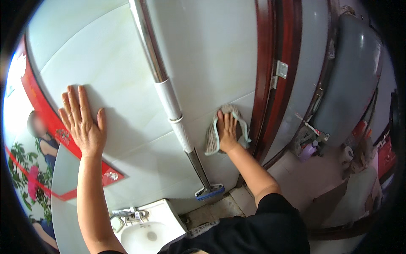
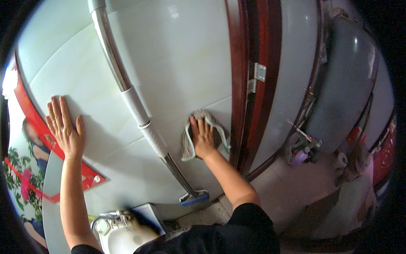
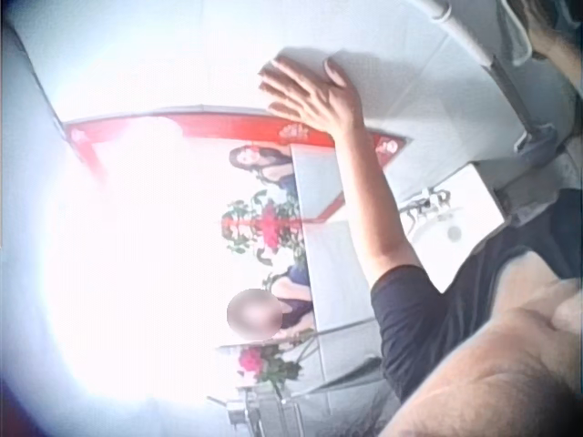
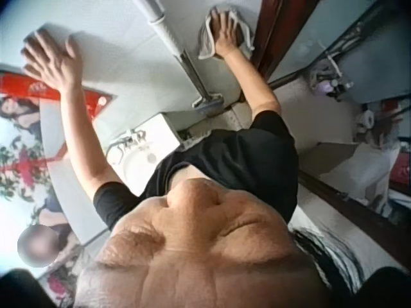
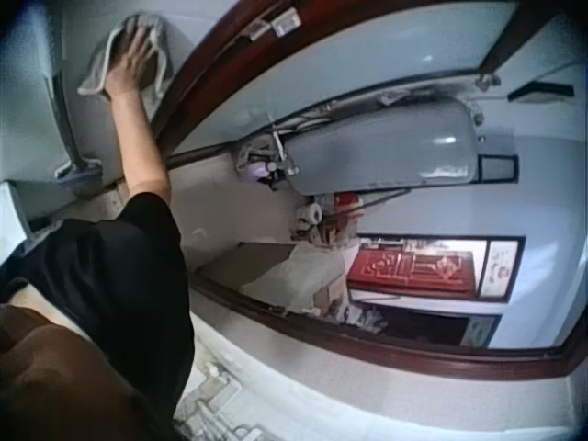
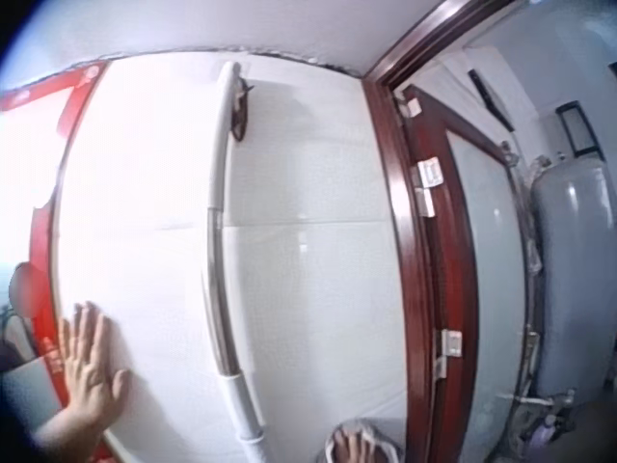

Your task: The person rinses a cloth in the bathroom sink, wipes down the wall, mirror, and metal rack with it, and then washes another cloth in the sink with detergent powder by hand.

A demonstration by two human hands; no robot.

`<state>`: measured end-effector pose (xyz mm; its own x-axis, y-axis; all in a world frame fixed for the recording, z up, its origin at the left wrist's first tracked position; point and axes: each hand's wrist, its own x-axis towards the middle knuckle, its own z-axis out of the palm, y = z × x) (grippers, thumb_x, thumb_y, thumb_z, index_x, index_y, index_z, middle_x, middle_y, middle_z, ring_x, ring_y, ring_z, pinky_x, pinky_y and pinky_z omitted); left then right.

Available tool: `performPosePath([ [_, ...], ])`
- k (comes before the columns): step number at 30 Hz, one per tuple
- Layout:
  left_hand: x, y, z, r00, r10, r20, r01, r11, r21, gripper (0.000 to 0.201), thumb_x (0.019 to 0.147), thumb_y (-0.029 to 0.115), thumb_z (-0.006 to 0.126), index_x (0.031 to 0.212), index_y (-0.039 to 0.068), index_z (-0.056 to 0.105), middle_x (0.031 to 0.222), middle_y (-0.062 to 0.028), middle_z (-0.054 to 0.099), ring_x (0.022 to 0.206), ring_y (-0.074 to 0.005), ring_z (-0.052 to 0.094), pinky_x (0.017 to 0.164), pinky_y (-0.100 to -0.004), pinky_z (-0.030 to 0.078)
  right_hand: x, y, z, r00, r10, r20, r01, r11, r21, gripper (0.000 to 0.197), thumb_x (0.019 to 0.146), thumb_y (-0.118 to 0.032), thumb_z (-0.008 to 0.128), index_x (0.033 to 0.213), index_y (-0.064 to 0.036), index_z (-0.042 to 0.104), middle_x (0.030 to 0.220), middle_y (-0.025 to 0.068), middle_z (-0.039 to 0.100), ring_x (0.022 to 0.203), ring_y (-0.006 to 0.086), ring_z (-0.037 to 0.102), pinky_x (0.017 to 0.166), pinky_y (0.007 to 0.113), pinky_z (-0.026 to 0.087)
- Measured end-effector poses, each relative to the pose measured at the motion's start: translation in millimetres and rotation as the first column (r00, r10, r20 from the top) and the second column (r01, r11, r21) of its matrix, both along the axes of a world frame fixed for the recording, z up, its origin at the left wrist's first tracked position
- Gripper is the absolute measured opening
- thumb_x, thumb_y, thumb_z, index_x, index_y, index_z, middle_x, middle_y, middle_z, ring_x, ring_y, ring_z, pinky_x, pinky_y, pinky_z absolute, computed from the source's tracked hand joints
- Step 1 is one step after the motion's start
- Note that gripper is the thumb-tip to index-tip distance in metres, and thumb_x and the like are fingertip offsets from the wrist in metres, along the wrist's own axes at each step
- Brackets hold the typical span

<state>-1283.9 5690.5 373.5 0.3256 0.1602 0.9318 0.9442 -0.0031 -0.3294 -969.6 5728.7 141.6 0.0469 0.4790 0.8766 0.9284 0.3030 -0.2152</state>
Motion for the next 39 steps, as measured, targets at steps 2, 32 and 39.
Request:
performPosePath([
  [2, -5.8, 0.5, -2.4, 1.000, 0.012, 0.001, -0.012, 1.000, -0.006, 0.058, 0.082, 0.031, 0.041, 0.134, 0.011, 0.024, 0.140, -0.0090, 0.018, 0.130, -0.0243, 0.012, 0.104, -0.0426, 0.007, -13.1, -0.8, 57.9, 0.992, 0.102, 0.080, -0.106, 0.993, 0.045, 0.058, 0.079, -0.024, 0.048, 0.132, -0.0128, 0.028, 0.126, 0.0175, 0.033, 0.117, 0.0371, 0.030, 0.092, 0.052, 0.024],
  [32, -0.7, -9.1, -2.8, 0.996, 0.018, 0.091, -0.005, 0.990, -0.144, 0.064, 0.075, 0.027, 0.051, 0.132, 0.009, 0.028, 0.139, -0.0123, 0.018, 0.130, -0.0269, 0.010, 0.105, -0.0426, 0.002, -49.6, -1.6, 141.8, 0.880, 0.440, 0.178, -0.474, 0.835, 0.278, 0.065, 0.077, -0.017, 0.053, 0.131, -0.0007, 0.022, 0.130, 0.0224, 0.030, 0.119, 0.0404, 0.027, 0.099, 0.045, 0.023],
  [39, -7.3, -17.5, -2.1, 0.997, 0.000, 0.083, 0.014, 0.987, -0.159, 0.066, 0.073, 0.027, 0.053, 0.131, 0.009, 0.028, 0.139, -0.0126, 0.018, 0.130, -0.0273, 0.010, 0.105, -0.0440, 0.002, -109.6, -24.7, 345.9, 0.860, 0.420, 0.290, -0.504, 0.603, 0.619, 0.070, 0.075, -0.010, 0.054, 0.131, 0.0033, 0.015, 0.130, 0.0319, 0.017, 0.121, 0.0488, 0.016, 0.100, 0.050, 0.018],
])
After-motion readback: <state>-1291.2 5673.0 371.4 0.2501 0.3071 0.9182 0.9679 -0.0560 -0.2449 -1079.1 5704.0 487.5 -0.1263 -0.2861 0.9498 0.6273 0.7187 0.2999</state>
